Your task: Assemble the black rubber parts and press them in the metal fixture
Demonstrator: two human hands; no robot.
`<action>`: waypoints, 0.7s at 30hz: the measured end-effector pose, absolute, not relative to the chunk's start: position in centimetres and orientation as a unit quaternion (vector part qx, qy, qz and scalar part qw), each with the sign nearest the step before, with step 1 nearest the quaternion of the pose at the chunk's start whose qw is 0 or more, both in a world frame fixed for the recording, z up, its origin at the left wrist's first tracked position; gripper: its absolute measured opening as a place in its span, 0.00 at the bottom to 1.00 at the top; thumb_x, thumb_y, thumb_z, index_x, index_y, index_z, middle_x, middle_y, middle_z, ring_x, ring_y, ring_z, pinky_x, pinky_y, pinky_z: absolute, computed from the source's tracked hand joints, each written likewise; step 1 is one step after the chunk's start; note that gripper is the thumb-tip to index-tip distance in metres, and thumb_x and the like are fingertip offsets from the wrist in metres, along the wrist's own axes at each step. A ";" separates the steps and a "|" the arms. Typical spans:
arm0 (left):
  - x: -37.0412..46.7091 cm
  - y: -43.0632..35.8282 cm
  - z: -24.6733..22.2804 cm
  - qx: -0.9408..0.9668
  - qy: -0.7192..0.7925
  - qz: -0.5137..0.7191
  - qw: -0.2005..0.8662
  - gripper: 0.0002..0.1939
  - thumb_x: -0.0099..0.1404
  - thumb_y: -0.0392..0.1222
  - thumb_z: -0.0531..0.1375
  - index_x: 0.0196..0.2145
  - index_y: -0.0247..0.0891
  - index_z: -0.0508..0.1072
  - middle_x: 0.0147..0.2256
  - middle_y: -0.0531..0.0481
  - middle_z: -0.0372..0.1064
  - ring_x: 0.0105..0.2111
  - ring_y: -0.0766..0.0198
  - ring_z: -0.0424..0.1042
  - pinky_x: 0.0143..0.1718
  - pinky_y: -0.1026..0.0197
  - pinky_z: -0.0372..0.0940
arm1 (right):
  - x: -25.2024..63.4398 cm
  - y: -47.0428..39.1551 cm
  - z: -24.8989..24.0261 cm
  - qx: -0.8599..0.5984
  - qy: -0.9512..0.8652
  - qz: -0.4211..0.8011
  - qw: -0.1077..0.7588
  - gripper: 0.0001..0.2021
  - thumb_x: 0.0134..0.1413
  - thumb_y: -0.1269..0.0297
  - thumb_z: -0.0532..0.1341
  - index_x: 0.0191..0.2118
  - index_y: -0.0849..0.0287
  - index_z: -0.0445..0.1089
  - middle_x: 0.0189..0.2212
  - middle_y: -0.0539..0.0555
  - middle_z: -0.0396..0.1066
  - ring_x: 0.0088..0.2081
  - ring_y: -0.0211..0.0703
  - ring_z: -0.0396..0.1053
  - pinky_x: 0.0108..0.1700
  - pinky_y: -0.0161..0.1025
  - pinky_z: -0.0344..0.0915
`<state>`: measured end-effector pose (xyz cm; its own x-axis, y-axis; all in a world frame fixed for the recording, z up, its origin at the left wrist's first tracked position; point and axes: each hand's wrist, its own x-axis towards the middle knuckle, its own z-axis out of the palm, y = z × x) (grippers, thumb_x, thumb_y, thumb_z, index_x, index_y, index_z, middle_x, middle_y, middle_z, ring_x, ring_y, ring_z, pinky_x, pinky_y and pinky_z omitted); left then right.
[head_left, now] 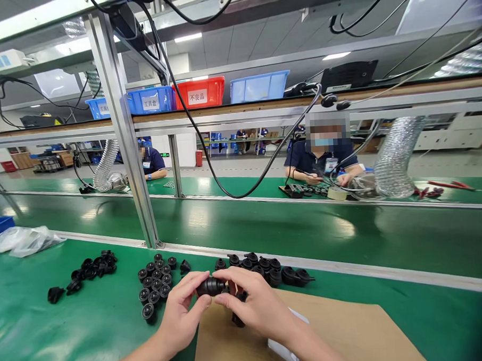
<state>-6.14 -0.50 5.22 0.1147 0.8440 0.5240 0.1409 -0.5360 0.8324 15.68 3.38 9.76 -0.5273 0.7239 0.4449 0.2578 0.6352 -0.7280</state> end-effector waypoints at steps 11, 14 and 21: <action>-6.3 -0.4 5.3 0.659 0.390 0.567 0.304 0.17 0.66 0.40 0.71 0.52 0.43 0.83 0.48 0.42 0.81 0.48 0.51 0.79 0.50 0.53 0.76 | 16.3 3.6 10.2 -0.227 -0.850 0.287 0.379 0.15 0.66 0.68 0.65 0.56 0.50 0.77 0.48 0.56 0.79 0.49 0.51 0.74 0.52 0.45 0.68; -6.4 -0.5 5.6 0.678 0.381 0.561 0.284 0.16 0.67 0.39 0.71 0.52 0.44 0.83 0.48 0.43 0.81 0.47 0.52 0.79 0.50 0.53 0.76 | 15.9 3.2 10.1 -0.267 -0.844 0.288 0.365 0.12 0.65 0.66 0.66 0.53 0.51 0.77 0.44 0.55 0.79 0.44 0.50 0.74 0.48 0.44 0.68; -5.8 -0.3 5.4 0.652 0.415 0.551 0.314 0.14 0.68 0.43 0.69 0.51 0.43 0.82 0.48 0.42 0.80 0.50 0.49 0.77 0.55 0.47 0.73 | 16.1 2.8 9.5 -0.347 -0.826 0.317 0.311 0.13 0.71 0.55 0.58 0.52 0.51 0.76 0.35 0.55 0.79 0.35 0.50 0.75 0.39 0.45 0.71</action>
